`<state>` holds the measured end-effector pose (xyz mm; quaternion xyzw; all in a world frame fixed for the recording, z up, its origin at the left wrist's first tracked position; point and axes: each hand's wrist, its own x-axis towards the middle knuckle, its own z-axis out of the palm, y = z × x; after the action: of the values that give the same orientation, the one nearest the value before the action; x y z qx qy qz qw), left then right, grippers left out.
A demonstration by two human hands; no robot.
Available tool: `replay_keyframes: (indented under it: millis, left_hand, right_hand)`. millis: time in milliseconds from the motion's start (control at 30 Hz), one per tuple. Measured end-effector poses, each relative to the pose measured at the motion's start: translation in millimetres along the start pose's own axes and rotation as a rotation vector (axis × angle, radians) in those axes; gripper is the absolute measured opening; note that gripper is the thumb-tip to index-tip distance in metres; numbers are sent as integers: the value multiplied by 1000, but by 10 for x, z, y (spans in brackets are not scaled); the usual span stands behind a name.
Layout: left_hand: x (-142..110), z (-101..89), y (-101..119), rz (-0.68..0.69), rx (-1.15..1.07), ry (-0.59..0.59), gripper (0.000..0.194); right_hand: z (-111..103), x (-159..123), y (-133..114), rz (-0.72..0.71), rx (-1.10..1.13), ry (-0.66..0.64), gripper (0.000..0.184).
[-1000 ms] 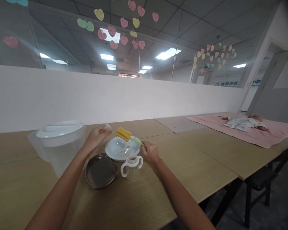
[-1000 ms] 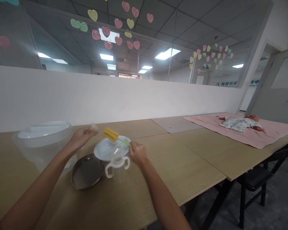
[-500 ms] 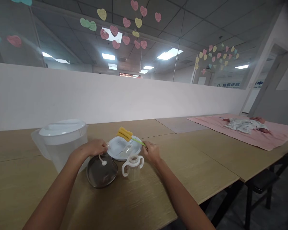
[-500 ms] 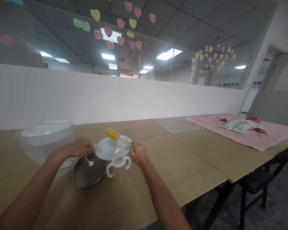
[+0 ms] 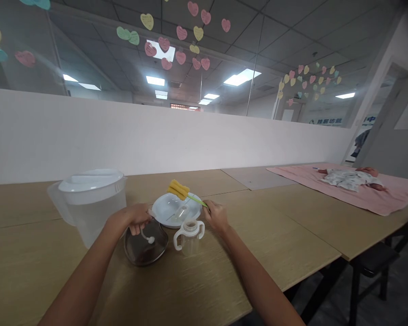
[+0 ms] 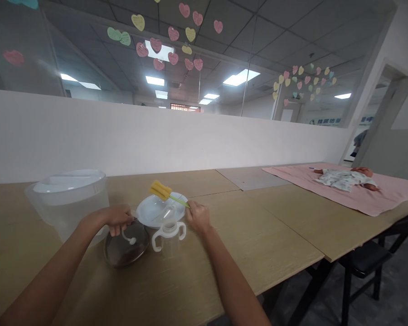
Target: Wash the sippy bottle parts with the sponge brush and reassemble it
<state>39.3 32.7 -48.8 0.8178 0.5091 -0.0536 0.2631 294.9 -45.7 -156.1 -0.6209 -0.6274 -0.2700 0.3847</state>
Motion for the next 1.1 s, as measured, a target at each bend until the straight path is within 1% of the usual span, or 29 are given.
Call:
replay_keyframes:
  millis: [100, 300, 367, 500, 567, 667, 733, 800, 867, 933, 1000, 1100]
  left_hand:
    - [29, 4, -44, -19, -8, 16, 16]
    - [98, -5, -130, -9, -76, -37, 18]
    - [105, -20, -147, 11, -94, -72, 19]
    - [67, -74, -151, 66, -143, -191, 20]
    - [38, -95, -144, 50, -159, -225, 20]
    - [24, -91, -141, -8, -176, -244, 21]
    - [48, -64, -154, -55, -147, -221, 24]
    - [90, -28, -176, -95, -93, -165, 29]
    - [128, 5, -195, -121, -51, -108, 32]
    - [135, 17, -193, -134, -30, -74, 34]
    - [104, -3, -159, -118, 35, -1, 33]
    - [18, -73, -39, -40, 168, 161, 28]
  right_hand:
    - [2, -2, 0, 1, 0, -1, 24]
    - [3, -4, -3, 7, 0, -11, 24]
    - [3, -4, -3, 9, 2, -11, 24]
    - [2, -4, -4, 12, 0, -15, 24]
    - [0, -3, -5, 14, -6, -20, 24]
    - [-3, -2, -8, 12, -11, -21, 25]
    - [-6, 0, -10, 11, -14, -25, 24]
    - [-8, 1, -13, 12, -21, -30, 24]
    - [-9, 1, -15, 11, -25, -35, 24]
    - [-12, 1, -17, 9, -26, -37, 24]
    - [-16, 2, -18, 9, -24, -36, 24]
    - [-24, 7, -14, 9, -21, -34, 25]
